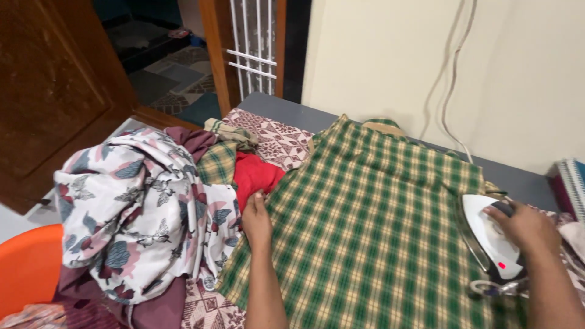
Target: The person irons a green and yellow plaid shirt on a table, smoothing the fabric with one hand while moving the iron with the other. After finishing the first shirt, the person picks up an orange and white plaid shirt and begins ironing it in the same manner.
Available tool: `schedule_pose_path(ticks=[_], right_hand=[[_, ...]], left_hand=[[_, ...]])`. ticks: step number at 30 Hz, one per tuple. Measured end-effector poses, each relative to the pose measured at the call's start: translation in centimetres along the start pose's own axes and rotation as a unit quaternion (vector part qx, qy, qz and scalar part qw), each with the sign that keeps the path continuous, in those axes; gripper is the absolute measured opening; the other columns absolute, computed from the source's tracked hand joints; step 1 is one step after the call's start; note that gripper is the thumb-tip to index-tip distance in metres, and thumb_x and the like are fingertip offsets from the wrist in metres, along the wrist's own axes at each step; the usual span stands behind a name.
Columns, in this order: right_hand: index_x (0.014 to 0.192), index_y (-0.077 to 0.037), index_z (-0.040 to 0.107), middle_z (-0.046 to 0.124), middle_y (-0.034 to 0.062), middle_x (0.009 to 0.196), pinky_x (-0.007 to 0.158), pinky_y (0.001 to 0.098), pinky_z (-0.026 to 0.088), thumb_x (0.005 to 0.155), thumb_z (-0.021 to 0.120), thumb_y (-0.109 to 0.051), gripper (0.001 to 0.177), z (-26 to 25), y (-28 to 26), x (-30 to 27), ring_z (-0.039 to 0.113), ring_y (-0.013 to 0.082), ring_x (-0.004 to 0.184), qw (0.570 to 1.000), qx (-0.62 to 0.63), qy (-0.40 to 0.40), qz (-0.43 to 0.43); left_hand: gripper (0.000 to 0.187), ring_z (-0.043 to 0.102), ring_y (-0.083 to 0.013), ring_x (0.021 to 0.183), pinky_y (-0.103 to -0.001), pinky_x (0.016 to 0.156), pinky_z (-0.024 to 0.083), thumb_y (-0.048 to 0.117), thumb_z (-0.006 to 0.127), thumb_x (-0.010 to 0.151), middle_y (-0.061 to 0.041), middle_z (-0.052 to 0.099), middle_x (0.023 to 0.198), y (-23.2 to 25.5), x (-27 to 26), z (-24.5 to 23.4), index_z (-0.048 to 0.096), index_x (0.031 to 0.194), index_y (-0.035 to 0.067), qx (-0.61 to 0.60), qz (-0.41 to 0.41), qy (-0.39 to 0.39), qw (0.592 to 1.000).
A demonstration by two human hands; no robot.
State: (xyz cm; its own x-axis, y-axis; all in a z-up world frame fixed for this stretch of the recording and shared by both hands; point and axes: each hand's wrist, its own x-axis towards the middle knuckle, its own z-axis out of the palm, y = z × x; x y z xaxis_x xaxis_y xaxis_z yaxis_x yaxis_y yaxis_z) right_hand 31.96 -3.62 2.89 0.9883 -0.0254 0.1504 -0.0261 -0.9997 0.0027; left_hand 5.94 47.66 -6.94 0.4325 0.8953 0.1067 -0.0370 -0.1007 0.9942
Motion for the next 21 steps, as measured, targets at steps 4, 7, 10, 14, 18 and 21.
schedule_pose_path(ticks=[4, 7, 10, 14, 18, 21], right_hand=[[0.157, -0.030, 0.052, 0.078, 0.0200, 0.097, 0.078, 0.0489, 0.063, 0.085, 0.069, -0.066, 0.082, -0.9, -2.0, -1.9, 0.078, 0.0341, 0.082, 0.986, 0.102, -0.125, 0.035], [0.141, -0.023, 0.064, 0.079, 0.0140, 0.104, 0.082, 0.0466, 0.060, 0.086, 0.068, -0.064, 0.069, -2.3, -8.1, -5.9, 0.081, 0.0319, 0.088, 0.982, 0.116, -0.149, -0.024], [0.125, -0.020, 0.073, 0.079, 0.0118, 0.107, 0.082, 0.0443, 0.058, 0.079, 0.072, -0.062, 0.062, -3.7, -15.0, -9.1, 0.077, 0.0302, 0.092, 0.972, 0.143, -0.127, -0.135], [0.117, -0.018, 0.073, 0.077, 0.0138, 0.104, 0.079, 0.0476, 0.057, 0.078, 0.072, -0.060, 0.057, -5.0, -24.4, -11.3, 0.074, 0.0333, 0.093, 0.945, 0.170, -0.107, -0.258], [0.107, -0.011, 0.070, 0.076, 0.0176, 0.098, 0.078, 0.0501, 0.056, 0.082, 0.070, -0.061, 0.056, -5.4, -32.7, -12.1, 0.073, 0.0356, 0.090, 0.918, 0.183, -0.058, -0.347], [0.112, -0.014, 0.070, 0.075, 0.0184, 0.098, 0.080, 0.0509, 0.056, 0.081, 0.070, -0.063, 0.057, -5.7, -36.7, -12.7, 0.072, 0.0370, 0.092, 0.914, 0.164, -0.078, -0.362]], left_hand=[[0.040, 0.071, -0.0281, 0.109, -0.038, 0.093, 0.051, 0.032, 0.051, 0.103, -0.016, 0.076, 0.117, 1.2, -0.2, -0.1, 0.071, 0.125, 0.005, 0.036, -0.040, 0.005, 0.999], [0.034, 0.072, -0.0237, 0.104, -0.034, 0.091, 0.051, 0.026, 0.055, 0.100, -0.013, 0.077, 0.111, 1.7, -0.3, -0.2, 0.072, 0.119, 0.005, -0.013, -0.049, 0.002, 0.999], [0.030, 0.071, -0.0242, 0.094, -0.034, 0.086, 0.051, 0.024, 0.058, 0.098, -0.014, 0.078, 0.106, 1.5, -0.1, -0.4, 0.074, 0.117, 0.006, 0.007, -0.074, -0.014, 0.997], [0.029, 0.070, -0.0214, 0.094, -0.033, 0.087, 0.051, 0.023, 0.060, 0.097, -0.014, 0.078, 0.106, 0.2, 0.7, -0.2, 0.075, 0.116, 0.006, -0.007, -0.050, -0.023, 0.998], [0.029, 0.070, -0.0217, 0.095, -0.033, 0.087, 0.051, 0.021, 0.063, 0.095, -0.014, 0.077, 0.107, -0.8, 1.1, -0.2, 0.074, 0.116, 0.004, -0.038, -0.018, -0.039, 0.998], [0.032, 0.073, -0.0215, 0.094, -0.034, 0.085, 0.054, 0.021, 0.066, 0.092, -0.015, 0.078, 0.104, 0.5, 0.8, 0.1, 0.071, 0.117, 0.003, -0.015, 0.030, -0.056, 0.998]])
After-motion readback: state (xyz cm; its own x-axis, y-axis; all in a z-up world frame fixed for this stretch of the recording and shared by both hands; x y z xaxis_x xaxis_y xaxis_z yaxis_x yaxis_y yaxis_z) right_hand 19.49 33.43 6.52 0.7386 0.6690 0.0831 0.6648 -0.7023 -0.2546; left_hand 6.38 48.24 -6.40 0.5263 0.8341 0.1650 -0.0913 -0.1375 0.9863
